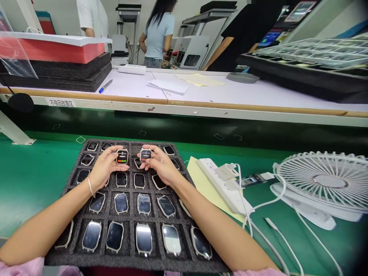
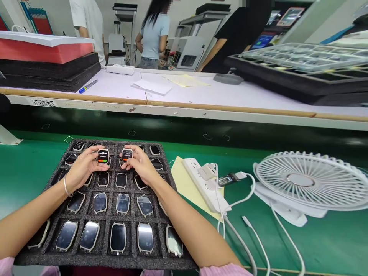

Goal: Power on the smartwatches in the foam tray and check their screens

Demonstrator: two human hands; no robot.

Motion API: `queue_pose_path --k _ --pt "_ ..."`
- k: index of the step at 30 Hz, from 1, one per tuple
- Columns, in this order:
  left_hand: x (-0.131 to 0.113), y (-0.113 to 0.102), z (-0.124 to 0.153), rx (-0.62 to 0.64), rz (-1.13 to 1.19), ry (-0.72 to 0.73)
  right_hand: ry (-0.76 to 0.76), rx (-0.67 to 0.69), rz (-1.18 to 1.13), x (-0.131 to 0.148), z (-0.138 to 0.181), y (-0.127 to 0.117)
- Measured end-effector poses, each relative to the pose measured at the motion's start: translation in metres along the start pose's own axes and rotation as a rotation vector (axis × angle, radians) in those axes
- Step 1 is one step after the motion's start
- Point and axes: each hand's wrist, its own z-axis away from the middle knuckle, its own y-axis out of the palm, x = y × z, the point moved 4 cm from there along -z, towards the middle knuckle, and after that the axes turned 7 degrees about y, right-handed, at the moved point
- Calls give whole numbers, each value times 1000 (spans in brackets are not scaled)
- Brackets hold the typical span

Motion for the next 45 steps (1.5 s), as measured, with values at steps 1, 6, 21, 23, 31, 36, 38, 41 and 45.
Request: queue_pose_path --k 1,6,21,23,31,36,38,41,45 --pt "-1 -1 1 -7 3 6 -4 6 0 1 1 0" --pt "1 -2 2 -11 13 -34 18 40 -25 1 6 4" --pt "-1 7 16 63 -110 -17 6 28 -24 5 14 11" --pt "-2 7 16 59 -135 6 -9 16 1 5 13 11" --pt "-5 9 12 87 -243 163 22 63 -67 3 11 12" --pt "-2 11 12 154 -191 128 27 113 -106 2 13 15" --pt "-3 10 10 175 -180 111 7 127 -88 3 13 14" --pt "-10 5 -3 239 -269 89 11 146 1 7 5 8" --pt "-32 -5 -44 251 -900 288 -50 23 551 25 -24 -10"
